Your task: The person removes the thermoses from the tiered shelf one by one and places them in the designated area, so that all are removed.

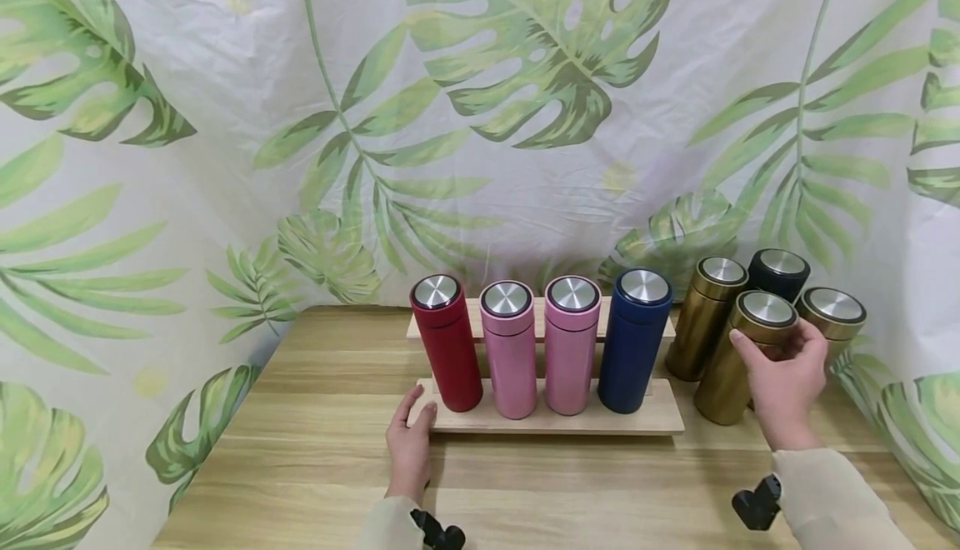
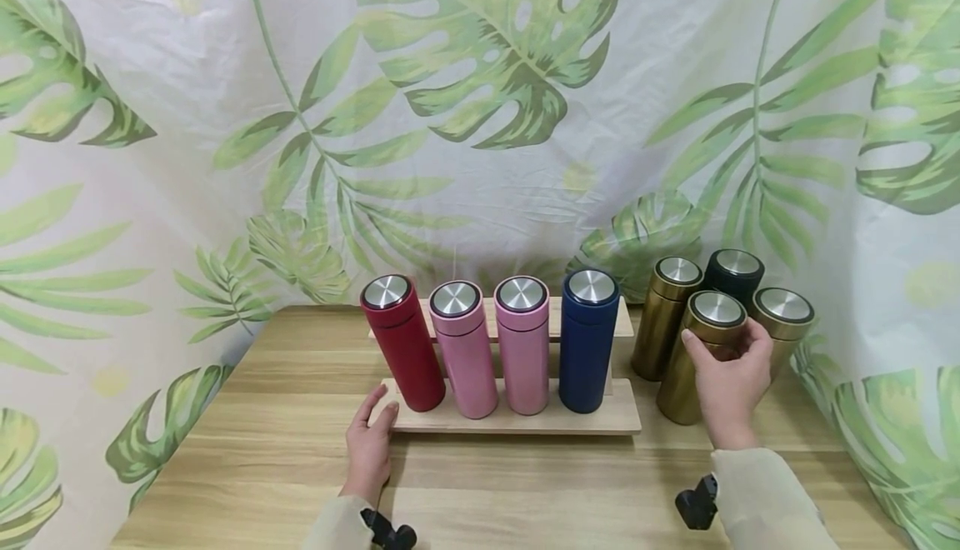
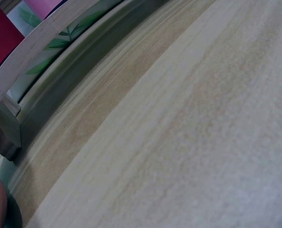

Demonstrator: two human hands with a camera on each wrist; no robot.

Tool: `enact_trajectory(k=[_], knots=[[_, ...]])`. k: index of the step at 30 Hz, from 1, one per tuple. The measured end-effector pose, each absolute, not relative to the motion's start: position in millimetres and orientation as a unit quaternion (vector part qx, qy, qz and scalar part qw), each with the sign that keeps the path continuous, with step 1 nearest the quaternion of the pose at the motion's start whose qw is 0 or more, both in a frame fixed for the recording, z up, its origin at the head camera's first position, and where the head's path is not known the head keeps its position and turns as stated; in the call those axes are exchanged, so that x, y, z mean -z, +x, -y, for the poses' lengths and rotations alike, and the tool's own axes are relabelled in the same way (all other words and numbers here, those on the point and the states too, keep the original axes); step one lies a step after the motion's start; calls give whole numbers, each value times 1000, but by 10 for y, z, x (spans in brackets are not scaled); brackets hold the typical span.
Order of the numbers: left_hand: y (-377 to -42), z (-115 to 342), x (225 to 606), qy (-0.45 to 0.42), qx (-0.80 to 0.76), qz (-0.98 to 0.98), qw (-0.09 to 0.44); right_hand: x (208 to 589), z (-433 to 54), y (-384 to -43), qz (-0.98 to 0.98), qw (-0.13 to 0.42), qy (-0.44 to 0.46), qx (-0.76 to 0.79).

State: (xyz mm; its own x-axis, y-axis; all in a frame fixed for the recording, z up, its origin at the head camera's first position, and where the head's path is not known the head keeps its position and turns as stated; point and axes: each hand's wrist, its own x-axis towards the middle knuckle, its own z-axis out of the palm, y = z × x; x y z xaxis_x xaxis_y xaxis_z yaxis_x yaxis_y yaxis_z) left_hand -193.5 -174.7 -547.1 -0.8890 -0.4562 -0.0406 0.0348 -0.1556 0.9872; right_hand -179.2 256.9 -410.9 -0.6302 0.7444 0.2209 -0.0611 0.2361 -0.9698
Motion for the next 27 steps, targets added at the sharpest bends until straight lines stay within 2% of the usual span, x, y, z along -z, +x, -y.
enact_trajectory(k=[7, 21, 27], knots=[[-1931, 1752, 5448, 189, 738, 632, 143, 4006, -2569, -1785, 697, 360, -233, -575], [-1923, 1743, 5456, 190, 735, 634, 144, 3432, -2526, -1716, 687, 395, -162, -588], [-1940, 1778, 5446, 177, 734, 642, 134, 3416, -2432, -1737, 687, 417, -115, -584]])
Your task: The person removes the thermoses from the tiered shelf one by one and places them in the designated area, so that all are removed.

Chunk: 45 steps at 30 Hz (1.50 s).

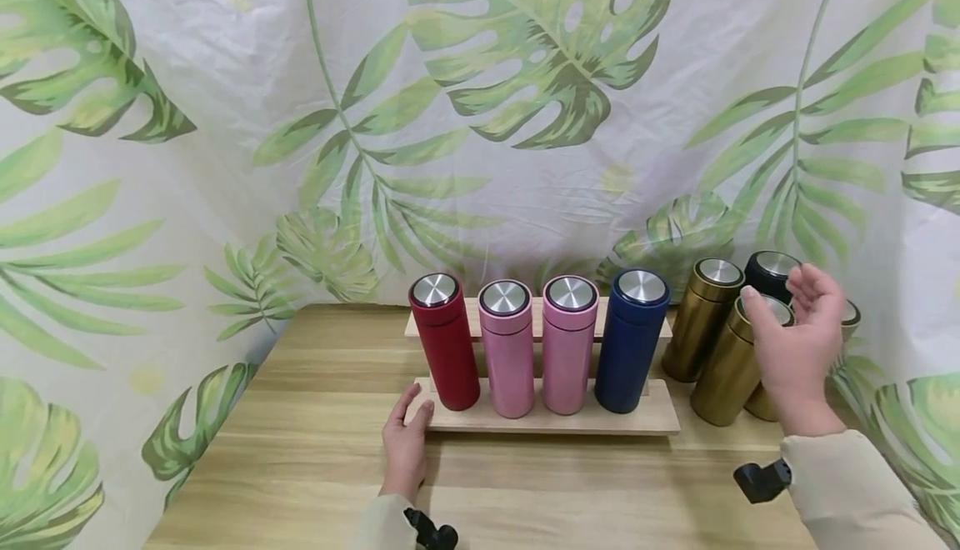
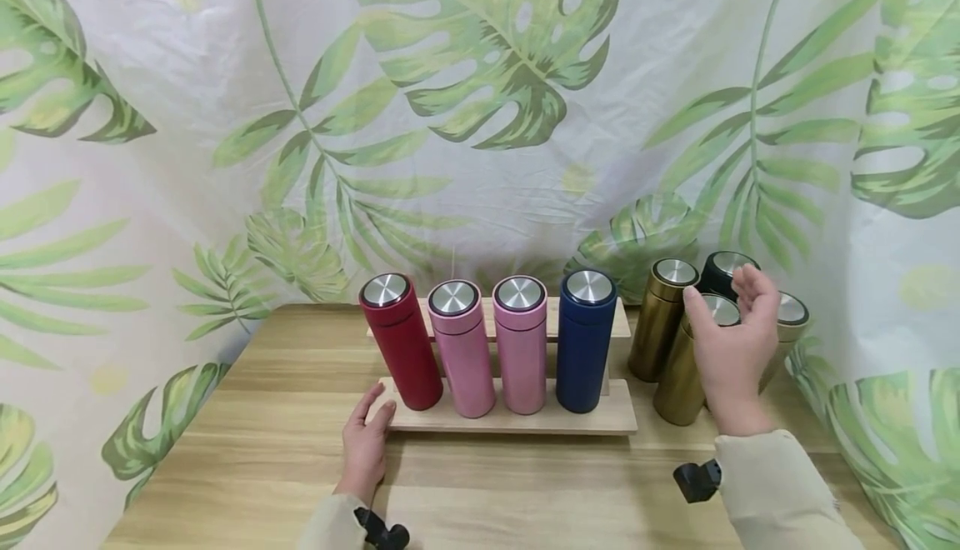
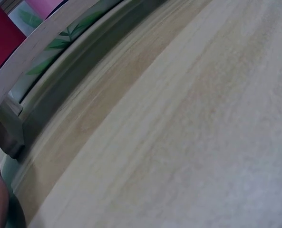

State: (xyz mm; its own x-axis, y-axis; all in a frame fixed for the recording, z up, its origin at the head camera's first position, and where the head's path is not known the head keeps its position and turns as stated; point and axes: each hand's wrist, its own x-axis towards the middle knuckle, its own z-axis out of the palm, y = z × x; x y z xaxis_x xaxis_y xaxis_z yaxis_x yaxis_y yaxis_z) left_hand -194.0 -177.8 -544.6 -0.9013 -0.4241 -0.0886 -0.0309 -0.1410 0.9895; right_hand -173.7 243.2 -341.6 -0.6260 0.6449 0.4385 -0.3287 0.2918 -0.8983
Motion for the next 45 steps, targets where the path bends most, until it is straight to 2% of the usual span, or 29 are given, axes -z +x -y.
enact_trajectory(k=[6, 11, 18, 26, 35, 45], knots=[[-1958, 1870, 5344, 160, 705, 682, 112, 3485, -2313, -1761, 692, 417, -55, -588], [-2022, 1946, 5097, 158, 652, 732, 116, 3580, -2242, -1750, 702, 403, -31, -586], [-2115, 2080, 4468, 102, 670, 720, 151, 3845, -2172, -1731, 736, 379, -17, -561], [-2120, 2078, 3801, -23, 680, 700, 217, 4153, -2041, -1689, 743, 353, -18, -569], [-2069, 1958, 3456, -99, 692, 698, 157, 4510, -1966, -1590, 789, 277, -90, -541], [-2046, 1847, 3330, -135, 685, 711, 86, 4907, -1979, -1557, 810, 269, -96, -513]])
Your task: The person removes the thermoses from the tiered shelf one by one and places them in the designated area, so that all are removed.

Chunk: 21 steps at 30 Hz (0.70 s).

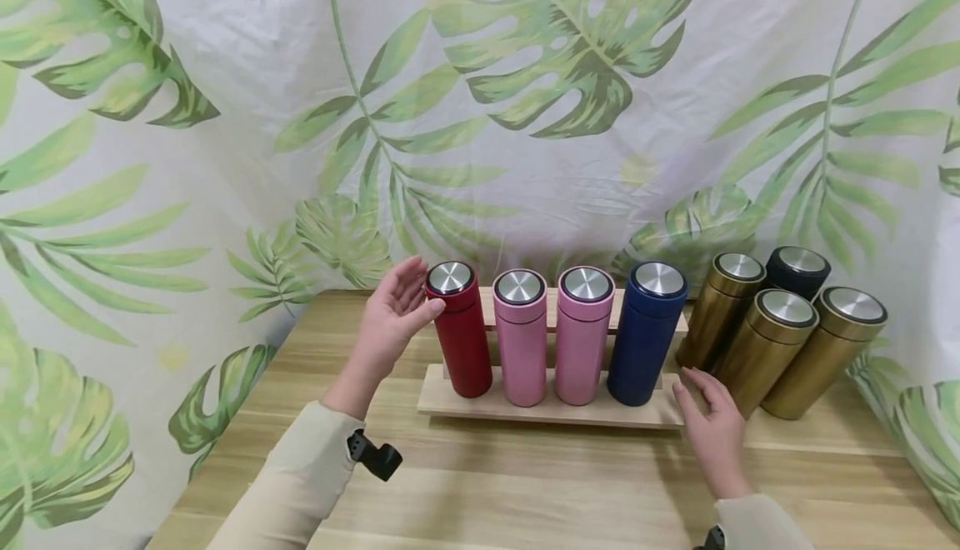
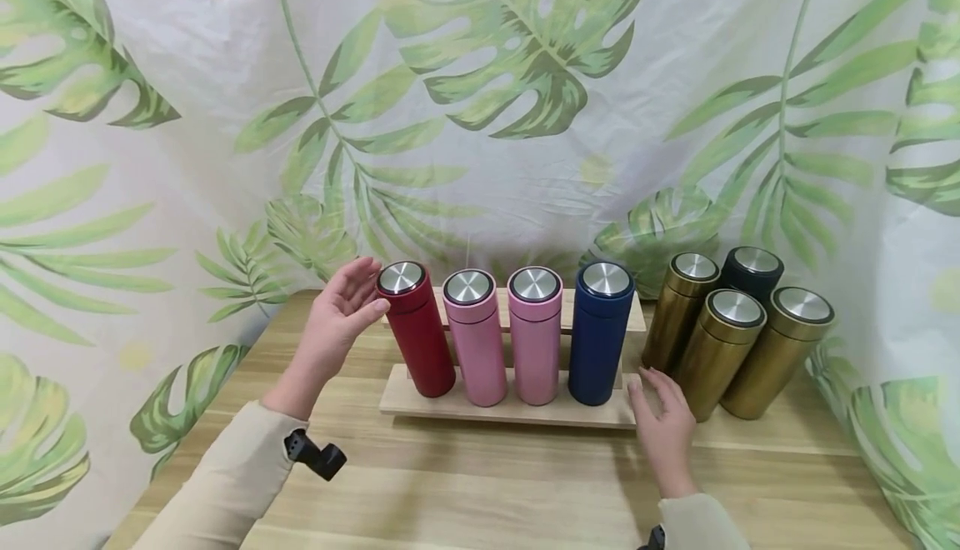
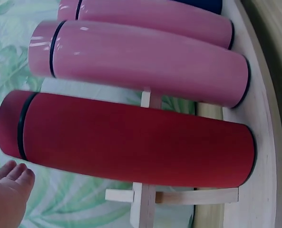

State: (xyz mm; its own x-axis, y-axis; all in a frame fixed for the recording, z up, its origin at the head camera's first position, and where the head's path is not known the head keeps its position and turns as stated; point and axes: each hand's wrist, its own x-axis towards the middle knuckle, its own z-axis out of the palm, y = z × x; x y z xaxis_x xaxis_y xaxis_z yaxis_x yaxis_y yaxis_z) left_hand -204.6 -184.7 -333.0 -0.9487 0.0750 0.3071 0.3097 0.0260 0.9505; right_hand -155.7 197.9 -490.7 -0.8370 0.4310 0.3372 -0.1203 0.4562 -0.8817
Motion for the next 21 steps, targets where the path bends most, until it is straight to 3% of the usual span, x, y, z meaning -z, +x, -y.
enact_trajectory(k=[11, 21], knots=[[-2108, 1714, 3299, -97, 623, 773, 64, 5166, -1902, -1549, 809, 213, -146, -529], [-2136, 1697, 3345, -89, 613, 782, 66, 5236, -1849, -1547, 820, 229, -153, -501]])
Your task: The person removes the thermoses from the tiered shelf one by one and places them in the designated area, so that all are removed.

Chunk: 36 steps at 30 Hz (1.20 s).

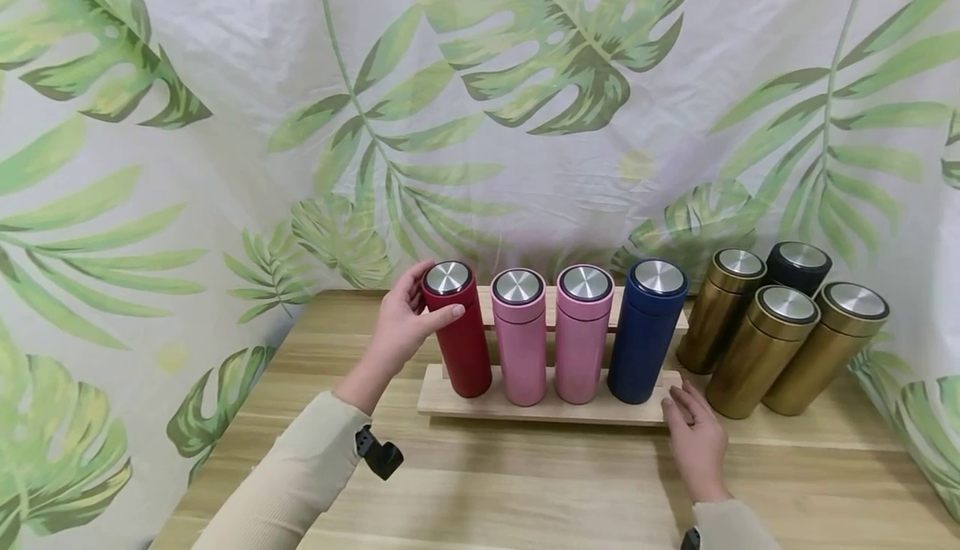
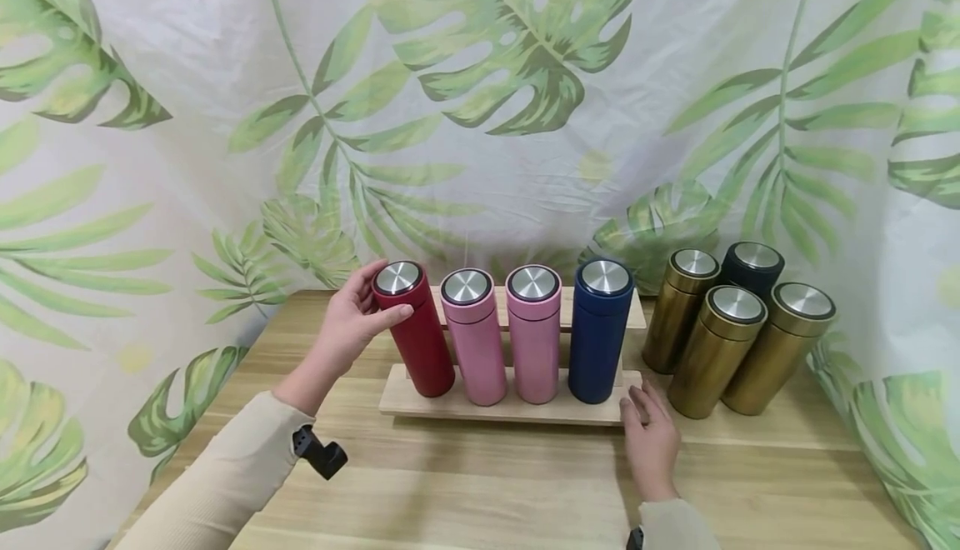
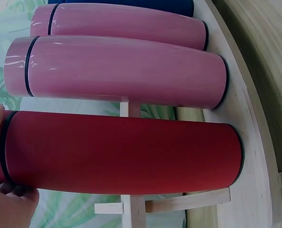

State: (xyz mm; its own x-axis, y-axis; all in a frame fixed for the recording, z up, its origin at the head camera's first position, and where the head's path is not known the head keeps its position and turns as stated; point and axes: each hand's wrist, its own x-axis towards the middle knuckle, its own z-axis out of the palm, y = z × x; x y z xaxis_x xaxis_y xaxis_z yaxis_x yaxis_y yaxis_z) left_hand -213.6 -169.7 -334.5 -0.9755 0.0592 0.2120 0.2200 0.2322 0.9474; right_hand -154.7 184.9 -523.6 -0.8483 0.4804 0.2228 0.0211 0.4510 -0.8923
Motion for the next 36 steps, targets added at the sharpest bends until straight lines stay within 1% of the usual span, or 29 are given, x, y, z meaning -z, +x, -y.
enact_trajectory(k=[7, 13, 21, 27, 36], knots=[[-2156, 1700, 3384, -86, 598, 795, 52, 5222, -1845, -1542, 823, 233, -144, -498], [-2174, 1698, 3389, -80, 579, 808, 70, 5229, -1841, -1538, 822, 230, -141, -501], [-2161, 1700, 3405, -82, 565, 816, 93, 5233, -1840, -1525, 817, 210, -158, -513], [-2112, 1722, 3351, -87, 563, 811, 134, 5238, -1829, -1521, 816, 200, -159, -519], [-2007, 1838, 3123, -73, 538, 820, 180, 5240, -1854, -1531, 816, 185, -164, -522]])
